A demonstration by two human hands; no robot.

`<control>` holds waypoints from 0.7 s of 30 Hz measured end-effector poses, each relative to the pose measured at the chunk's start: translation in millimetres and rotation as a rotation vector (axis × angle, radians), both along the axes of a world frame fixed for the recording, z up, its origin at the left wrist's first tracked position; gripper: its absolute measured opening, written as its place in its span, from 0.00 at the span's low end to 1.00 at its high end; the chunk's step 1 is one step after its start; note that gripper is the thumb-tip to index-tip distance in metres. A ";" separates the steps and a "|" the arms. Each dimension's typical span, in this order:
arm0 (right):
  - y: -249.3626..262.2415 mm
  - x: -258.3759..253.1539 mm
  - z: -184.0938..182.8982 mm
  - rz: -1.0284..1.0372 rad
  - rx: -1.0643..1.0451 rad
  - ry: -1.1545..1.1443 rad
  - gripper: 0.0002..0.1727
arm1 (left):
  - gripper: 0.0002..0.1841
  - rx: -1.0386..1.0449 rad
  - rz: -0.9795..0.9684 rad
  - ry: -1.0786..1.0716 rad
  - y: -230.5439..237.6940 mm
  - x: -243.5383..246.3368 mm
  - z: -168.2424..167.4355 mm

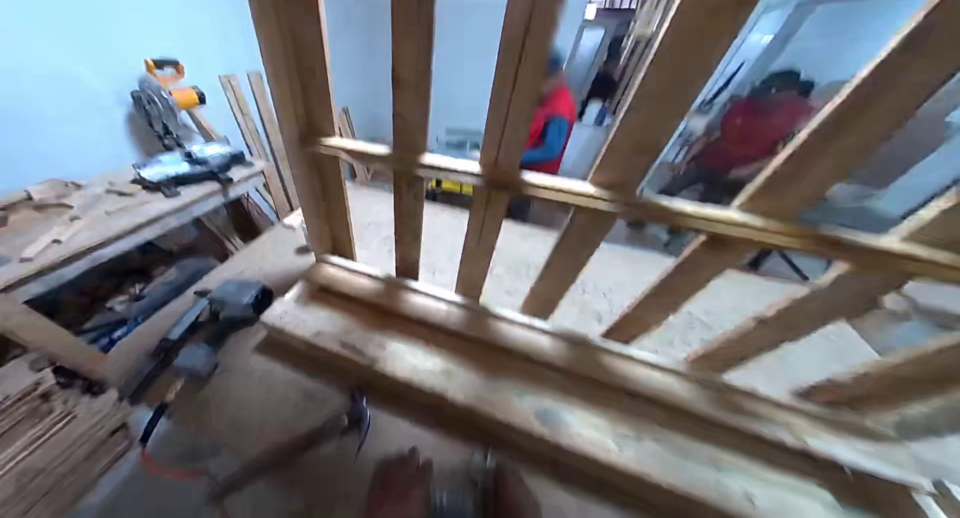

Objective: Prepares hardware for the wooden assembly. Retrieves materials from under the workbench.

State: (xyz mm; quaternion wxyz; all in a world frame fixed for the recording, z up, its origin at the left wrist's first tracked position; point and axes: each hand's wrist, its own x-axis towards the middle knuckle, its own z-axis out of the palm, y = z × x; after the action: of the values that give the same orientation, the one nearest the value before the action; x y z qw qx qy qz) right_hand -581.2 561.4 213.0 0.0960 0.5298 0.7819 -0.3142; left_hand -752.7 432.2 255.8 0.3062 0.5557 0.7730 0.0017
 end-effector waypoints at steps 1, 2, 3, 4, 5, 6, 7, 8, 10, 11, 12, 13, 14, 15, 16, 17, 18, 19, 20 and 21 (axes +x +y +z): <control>-0.1 2.7 -10.1 -0.009 -0.006 -0.042 0.26 | 0.47 -0.029 -0.036 0.008 4.6 0.4 -7.2; 1.9 4.5 -19.8 -0.009 -0.008 -0.073 0.25 | 0.45 -0.046 -0.070 0.021 11.8 0.3 -15.7; 3.3 4.8 -27.3 -0.003 -0.007 -0.087 0.24 | 0.43 -0.058 -0.098 0.040 18.3 -0.7 -21.6; 3.4 4.7 -32.6 0.002 -0.007 -0.085 0.22 | 0.42 -0.072 -0.114 0.062 22.4 -2.5 -24.7; 4.7 5.6 -35.2 -0.005 -0.010 -0.065 0.20 | 0.41 -0.082 -0.113 0.075 25.2 -4.9 -24.5; 9.4 8.2 -36.8 -0.041 -0.018 -0.023 0.18 | 0.41 -0.076 -0.097 0.077 27.1 -7.9 -23.1; 15.2 13.0 -39.5 -0.107 -0.038 0.040 0.15 | 0.41 -0.052 -0.067 0.062 26.3 -11.2 -23.0; 20.2 19.3 -43.7 -0.197 -0.071 0.124 0.13 | 0.42 -0.014 -0.029 0.044 23.0 -13.9 -24.5; 27.4 30.5 -48.6 -0.380 -0.157 0.334 0.10 | 0.45 0.032 0.040 -0.003 17.3 -16.9 -24.6; 29.3 32.6 -43.1 -0.461 -0.193 0.455 0.09 | 0.45 0.040 0.059 -0.023 16.4 -17.5 -23.7; 31.1 32.6 -33.1 -0.520 -0.202 0.567 0.09 | 0.46 0.050 0.070 -0.033 16.0 -17.4 -24.1; 32.5 30.9 -18.7 -0.547 -0.182 0.638 0.08 | 0.46 0.065 0.076 -0.040 15.6 -16.4 -26.1; 33.6 27.6 -2.9 -0.539 -0.130 0.665 0.07 | 0.46 0.074 0.081 -0.047 16.1 -15.1 -27.4; 32.9 23.1 11.8 -0.507 -0.059 0.666 0.07 | 0.47 0.073 0.085 -0.056 16.2 -13.4 -27.1; 29.4 17.9 25.5 -0.453 0.013 0.649 0.08 | 0.47 0.062 0.091 -0.075 15.5 -11.9 -25.7; 23.0 12.6 38.2 -0.379 0.070 0.617 0.09 | 0.47 0.045 0.102 -0.103 13.6 -10.3 -21.7; 14.8 7.6 49.8 -0.291 0.097 0.572 0.10 | 0.46 0.027 0.122 -0.141 10.8 -8.5 -13.6; 6.0 2.5 61.0 -0.196 0.101 0.514 0.11 | 0.46 0.017 0.147 -0.175 8.1 -7.3 -3.5; -3.2 -3.0 74.0 -0.120 0.076 0.459 0.12 | 0.44 0.028 0.169 -0.197 4.7 -6.1 5.7; -10.1 -8.6 86.9 -0.062 0.050 0.426 0.13 | 0.43 0.069 0.182 -0.207 3.2 -6.0 14.5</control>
State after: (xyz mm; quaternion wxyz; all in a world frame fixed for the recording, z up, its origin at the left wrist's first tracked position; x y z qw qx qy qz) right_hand -589.9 551.3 299.9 -0.0945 0.4776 0.7752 -0.4025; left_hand -758.7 435.4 270.3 0.3633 0.4903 0.7840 0.1134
